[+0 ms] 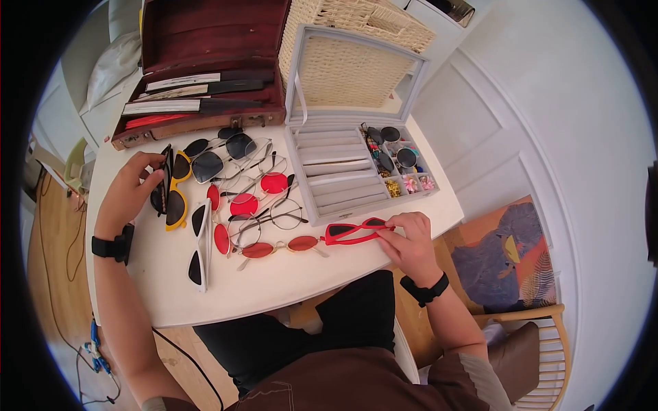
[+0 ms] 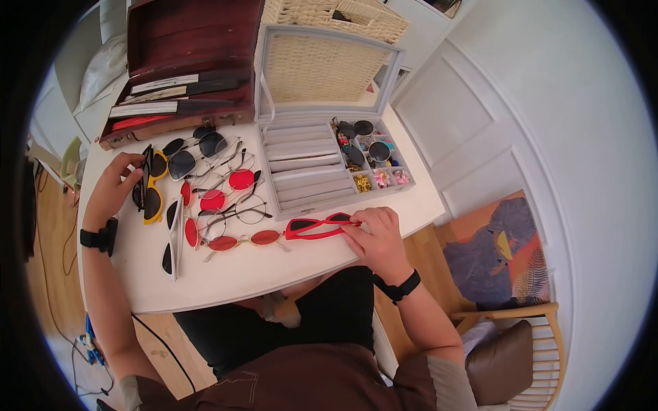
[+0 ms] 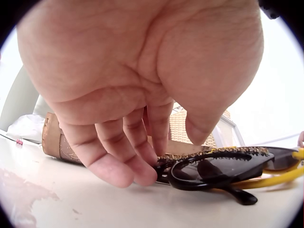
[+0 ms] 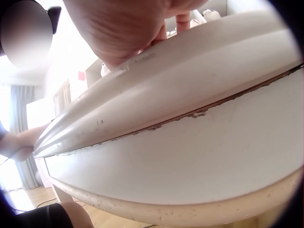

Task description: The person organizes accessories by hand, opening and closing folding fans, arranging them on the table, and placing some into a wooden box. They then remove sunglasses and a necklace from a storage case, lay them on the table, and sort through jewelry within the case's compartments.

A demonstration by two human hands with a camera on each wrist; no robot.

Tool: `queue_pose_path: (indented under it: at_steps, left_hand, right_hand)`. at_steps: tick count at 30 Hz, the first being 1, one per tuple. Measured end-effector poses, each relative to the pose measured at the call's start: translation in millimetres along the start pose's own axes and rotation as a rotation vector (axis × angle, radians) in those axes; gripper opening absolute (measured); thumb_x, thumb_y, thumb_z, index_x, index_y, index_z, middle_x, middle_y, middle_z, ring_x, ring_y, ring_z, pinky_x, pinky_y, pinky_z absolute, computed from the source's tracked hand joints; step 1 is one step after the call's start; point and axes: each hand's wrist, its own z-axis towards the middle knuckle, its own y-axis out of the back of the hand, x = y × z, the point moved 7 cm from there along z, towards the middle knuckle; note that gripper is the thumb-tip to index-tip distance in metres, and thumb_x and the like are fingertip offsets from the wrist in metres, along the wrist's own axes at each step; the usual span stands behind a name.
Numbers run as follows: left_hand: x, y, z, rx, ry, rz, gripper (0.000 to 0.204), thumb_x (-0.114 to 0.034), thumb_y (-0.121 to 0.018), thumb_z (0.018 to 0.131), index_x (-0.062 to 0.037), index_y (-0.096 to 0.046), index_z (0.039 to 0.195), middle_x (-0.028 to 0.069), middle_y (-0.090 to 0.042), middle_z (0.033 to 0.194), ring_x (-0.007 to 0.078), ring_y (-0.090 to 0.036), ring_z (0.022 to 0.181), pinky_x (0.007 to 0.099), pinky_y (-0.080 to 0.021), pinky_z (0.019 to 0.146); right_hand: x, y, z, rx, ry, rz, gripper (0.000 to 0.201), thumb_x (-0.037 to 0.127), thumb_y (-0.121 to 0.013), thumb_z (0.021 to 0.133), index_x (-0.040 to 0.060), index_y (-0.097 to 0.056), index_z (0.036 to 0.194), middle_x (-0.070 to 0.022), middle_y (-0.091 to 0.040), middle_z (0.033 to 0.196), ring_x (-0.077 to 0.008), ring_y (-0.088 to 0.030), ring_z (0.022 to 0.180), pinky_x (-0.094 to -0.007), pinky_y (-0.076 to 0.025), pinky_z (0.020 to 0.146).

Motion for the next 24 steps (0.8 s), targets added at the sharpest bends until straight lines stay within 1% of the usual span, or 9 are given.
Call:
queue_pose_path:
  at_steps: [9, 11, 15, 17, 18, 19, 21, 22, 24]
  left_hand:
    - [2.8, -1.5, 0.7, -0.002, -0.021, -0.010, 0.031, -0.012, -0.064, 0.093, -0.0010, -0.063, 0.123, 0.0072, -0.063, 0.105, 0.0189, -0.058, 0.082, 0.0314, -0.049, 0.077]
    - [0.4, 0.0, 0.0, -0.003, -0.023, -0.012, 0.031, -0.011, -0.064, 0.093, -0.0010, -0.063, 0.123, 0.0075, -0.063, 0.105, 0.0189, -0.058, 0.081, 0.0314, -0.050, 0.077]
    - [-1.6, -0.1, 0.5, 0.036, 0.027, 0.003, 0.031, -0.008, -0.062, 0.095, 0.0002, -0.062, 0.125, 0.0072, -0.063, 0.109, 0.0175, -0.058, 0.086, 0.0301, -0.049, 0.082]
    - [-1.5, -0.3, -0.2, 0.034, 0.037, -0.003, 0.031, -0.008, -0.062, 0.094, 0.0002, -0.062, 0.125, 0.0072, -0.063, 0.109, 0.0176, -0.058, 0.086, 0.0302, -0.050, 0.082]
    - [-1.1, -0.4, -0.6, 0.036, 0.031, -0.006, 0.031, -0.008, -0.062, 0.094, 0.0002, -0.062, 0.125, 0.0072, -0.064, 0.109, 0.0177, -0.058, 0.086, 0.0303, -0.050, 0.082]
    - [-1.1, -0.6, -0.2, 0.039, 0.022, -0.008, 0.031, -0.009, -0.062, 0.095, 0.0002, -0.062, 0.124, 0.0072, -0.064, 0.109, 0.0177, -0.058, 0.086, 0.0304, -0.050, 0.081]
    - [0.0, -1.1, 0.6, 0.011, -0.005, -0.005, 0.030, -0.010, -0.063, 0.094, 0.0000, -0.064, 0.122, 0.0078, -0.064, 0.107, 0.0186, -0.058, 0.084, 0.0310, -0.050, 0.079]
    - [-1.0, -0.4, 0.6, -0.018, -0.026, -0.001, 0.029, -0.011, -0.064, 0.093, -0.0002, -0.065, 0.120, 0.0084, -0.064, 0.105, 0.0194, -0.058, 0.081, 0.0316, -0.050, 0.077]
    - [-3.2, -0.2, -0.6, -0.019, -0.022, -0.015, 0.029, -0.011, -0.064, 0.093, -0.0005, -0.065, 0.120, 0.0084, -0.064, 0.104, 0.0195, -0.058, 0.081, 0.0317, -0.050, 0.077]
  right_hand:
    - [-3.4, -0.1, -3.2, -0.018, -0.008, 0.049, 0.022, 0.008, -0.079, 0.072, 0.0128, -0.071, 0.092, -0.0025, -0.062, 0.106, -0.0237, -0.061, 0.096, -0.0440, -0.043, 0.095]
    - [-3.8, 2.6, -1.2, -0.025, 0.035, 0.054, 0.028, 0.008, -0.080, 0.070, 0.0132, -0.069, 0.095, -0.0035, -0.062, 0.107, -0.0257, -0.061, 0.098, -0.0444, -0.044, 0.096]
    - [-11.2, 13.7, 8.2, -0.041, 0.026, 0.068, 0.030, 0.008, -0.080, 0.070, 0.0126, -0.067, 0.098, -0.0049, -0.063, 0.108, -0.0274, -0.061, 0.100, -0.0439, -0.044, 0.095]
    - [-29.6, 32.1, 19.5, -0.174, -0.090, 0.027, 0.033, 0.008, -0.080, 0.071, 0.0119, -0.066, 0.101, -0.0066, -0.064, 0.108, -0.0295, -0.060, 0.102, -0.0429, -0.044, 0.094]
    - [-40.6, 36.6, 27.3, -0.195, -0.150, -0.013, 0.027, 0.009, -0.078, 0.077, 0.0104, -0.067, 0.101, -0.0079, -0.065, 0.110, -0.0299, -0.060, 0.104, -0.0426, -0.044, 0.092]
    - [-50.8, 38.3, 37.0, -0.198, -0.151, -0.017, 0.027, 0.009, -0.078, 0.077, 0.0104, -0.067, 0.101, -0.0079, -0.065, 0.110, -0.0299, -0.060, 0.104, -0.0426, -0.044, 0.092]
    - [-79.2, 35.8, 56.5, -0.144, -0.235, -0.027, 0.020, 0.013, -0.074, 0.084, 0.0084, -0.068, 0.103, -0.0088, -0.067, 0.109, -0.0304, -0.062, 0.105, -0.0430, -0.045, 0.091]
    - [-91.4, 33.7, 64.7, -0.146, -0.235, -0.032, 0.020, 0.013, -0.074, 0.084, 0.0084, -0.068, 0.103, -0.0088, -0.067, 0.109, -0.0304, -0.062, 0.105, -0.0430, -0.045, 0.091]
    - [-127.3, 12.2, 78.3, 0.000, -0.360, -0.027, 0.020, 0.020, -0.068, 0.090, 0.0066, -0.069, 0.104, -0.0092, -0.071, 0.106, -0.0299, -0.065, 0.102, -0.0437, -0.045, 0.089]
